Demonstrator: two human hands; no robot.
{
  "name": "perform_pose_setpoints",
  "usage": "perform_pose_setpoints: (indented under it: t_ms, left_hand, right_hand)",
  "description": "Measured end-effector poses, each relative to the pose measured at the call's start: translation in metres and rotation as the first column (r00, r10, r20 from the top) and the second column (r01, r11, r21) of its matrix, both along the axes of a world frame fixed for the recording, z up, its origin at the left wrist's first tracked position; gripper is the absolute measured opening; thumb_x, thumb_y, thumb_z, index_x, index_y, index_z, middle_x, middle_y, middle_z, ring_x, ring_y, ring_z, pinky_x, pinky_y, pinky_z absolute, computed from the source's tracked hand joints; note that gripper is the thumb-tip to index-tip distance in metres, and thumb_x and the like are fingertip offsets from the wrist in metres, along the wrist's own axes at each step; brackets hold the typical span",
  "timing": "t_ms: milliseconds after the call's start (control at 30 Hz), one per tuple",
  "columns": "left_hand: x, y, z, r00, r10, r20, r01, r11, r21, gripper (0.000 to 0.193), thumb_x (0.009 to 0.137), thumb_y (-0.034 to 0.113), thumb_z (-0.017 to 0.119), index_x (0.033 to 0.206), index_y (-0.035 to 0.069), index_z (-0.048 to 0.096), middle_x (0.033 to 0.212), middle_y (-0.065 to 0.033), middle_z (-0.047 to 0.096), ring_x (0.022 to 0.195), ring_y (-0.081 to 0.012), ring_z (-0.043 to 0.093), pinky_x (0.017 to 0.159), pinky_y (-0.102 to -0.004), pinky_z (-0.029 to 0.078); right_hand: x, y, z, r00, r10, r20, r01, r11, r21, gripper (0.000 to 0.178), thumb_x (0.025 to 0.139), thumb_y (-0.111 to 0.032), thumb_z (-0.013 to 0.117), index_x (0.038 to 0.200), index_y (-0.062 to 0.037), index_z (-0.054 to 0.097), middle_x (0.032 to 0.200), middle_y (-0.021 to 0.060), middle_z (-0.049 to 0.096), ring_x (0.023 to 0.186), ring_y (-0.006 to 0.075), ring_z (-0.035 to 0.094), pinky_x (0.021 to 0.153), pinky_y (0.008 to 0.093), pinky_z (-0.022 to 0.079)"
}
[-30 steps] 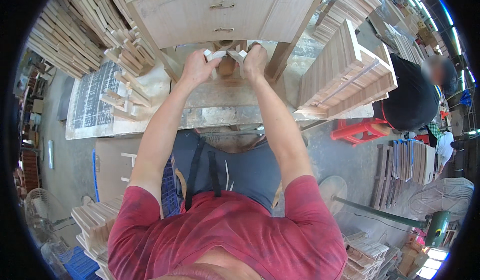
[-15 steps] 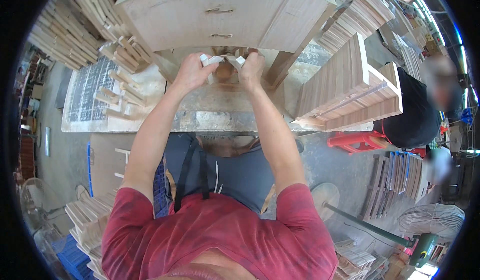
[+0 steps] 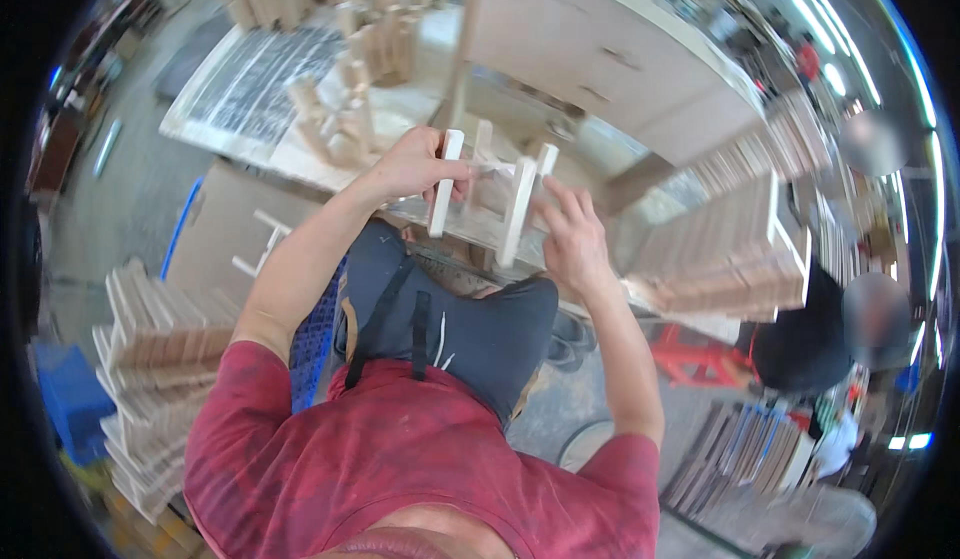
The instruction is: Assembling wooden cross-sections and organizing wooden slats for furniture manufacturing.
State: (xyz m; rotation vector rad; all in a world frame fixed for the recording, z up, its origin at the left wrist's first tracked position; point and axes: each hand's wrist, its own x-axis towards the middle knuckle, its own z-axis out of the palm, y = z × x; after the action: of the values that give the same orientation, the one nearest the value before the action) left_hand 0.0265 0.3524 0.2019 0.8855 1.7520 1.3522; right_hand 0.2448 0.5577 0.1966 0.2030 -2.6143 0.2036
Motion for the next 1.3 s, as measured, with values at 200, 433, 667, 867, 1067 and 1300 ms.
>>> perform_pose_setpoints:
  t_ms: [200, 433, 667, 867, 1067, 1300]
  left_hand:
    - [-0.012, -0.108, 0.010, 0.815, 0.155, 0.559, -0.279, 0.950, 0.143, 0.036, 0.091, 0.031, 0.077, 0.099, -0.004, 0.071, 0.078, -0.0092, 0.074, 0.067, -0.0161, 0.072, 0.048, -0.0252, 0.050]
    - [-0.071, -0.150, -0.093, 0.152, 0.732, -0.664, -0.809, 0.478, 0.342, 0.066, 0.074, 0.034, 0.092, 0.117, -0.006, 0.063, 0.102, -0.0196, 0.072, 0.094, -0.0332, 0.071, 0.087, -0.0424, 0.056]
    - [-0.093, -0.152, -0.113, 0.457, 0.707, -0.540, -0.755, 0.629, 0.184, 0.036, 0.080, 0.020, 0.084, 0.093, -0.001, 0.057, 0.085, -0.0197, 0.065, 0.081, -0.0372, 0.065, 0.075, -0.0449, 0.050]
    - [-0.092, -0.161, -0.110, 0.508, 0.667, -0.545, -0.712, 0.681, 0.171, 0.036, 0.081, 0.018, 0.084, 0.094, -0.001, 0.057, 0.085, -0.0196, 0.065, 0.081, -0.0371, 0.065, 0.076, -0.0443, 0.051]
    - [-0.098, -0.166, -0.109, 0.551, 0.623, -0.556, -0.693, 0.713, 0.112, 0.039, 0.080, 0.019, 0.086, 0.101, -0.001, 0.060, 0.089, -0.0191, 0.066, 0.086, -0.0354, 0.066, 0.079, -0.0436, 0.052]
    - [-0.080, -0.160, -0.107, 0.502, 0.677, -0.539, -0.662, 0.701, 0.265, 0.061, 0.073, 0.028, 0.092, 0.112, -0.003, 0.058, 0.096, -0.0205, 0.068, 0.093, -0.0362, 0.069, 0.086, -0.0432, 0.054]
  right_hand:
    - [-0.053, -0.047, 0.027, 0.941, 0.317, -0.122, -0.317, 0.948, 0.017, 0.039, 0.070, 0.000, 0.074, 0.108, -0.0038, 0.068, 0.116, 0.0162, 0.066, 0.105, 0.0386, 0.060, 0.089, 0.0449, 0.053]
    - [-0.221, -0.106, 0.065, 0.933, 0.351, -0.081, -0.295, 0.616, -0.731, 0.019, 0.097, -0.011, 0.071, 0.112, -0.0022, 0.065, 0.099, 0.0043, 0.071, 0.089, 0.0125, 0.065, 0.080, 0.0296, 0.052]
    - [-0.330, -0.095, 0.044, 0.834, 0.480, 0.272, -0.129, 0.649, -0.750, 0.025, 0.099, -0.021, 0.071, 0.114, -0.0036, 0.061, 0.096, 0.0023, 0.070, 0.084, 0.0108, 0.064, 0.074, 0.0278, 0.053]
    - [-0.331, -0.090, 0.045, 0.799, 0.528, 0.287, -0.047, 0.530, -0.846, 0.026, 0.098, -0.020, 0.072, 0.114, -0.0043, 0.060, 0.094, 0.0034, 0.068, 0.083, 0.0106, 0.063, 0.073, 0.0269, 0.052]
    - [-0.334, -0.084, 0.026, 0.751, 0.541, 0.378, -0.047, 0.616, -0.787, 0.023, 0.098, -0.020, 0.072, 0.111, -0.0040, 0.061, 0.095, 0.0029, 0.069, 0.082, 0.0100, 0.062, 0.071, 0.0277, 0.052]
    - [-0.320, -0.117, 0.018, 0.676, 0.282, 0.681, 0.303, 0.737, -0.605, 0.046, 0.095, -0.035, 0.076, 0.122, -0.0010, 0.062, 0.109, 0.0104, 0.070, 0.098, 0.0163, 0.065, 0.086, 0.0330, 0.054]
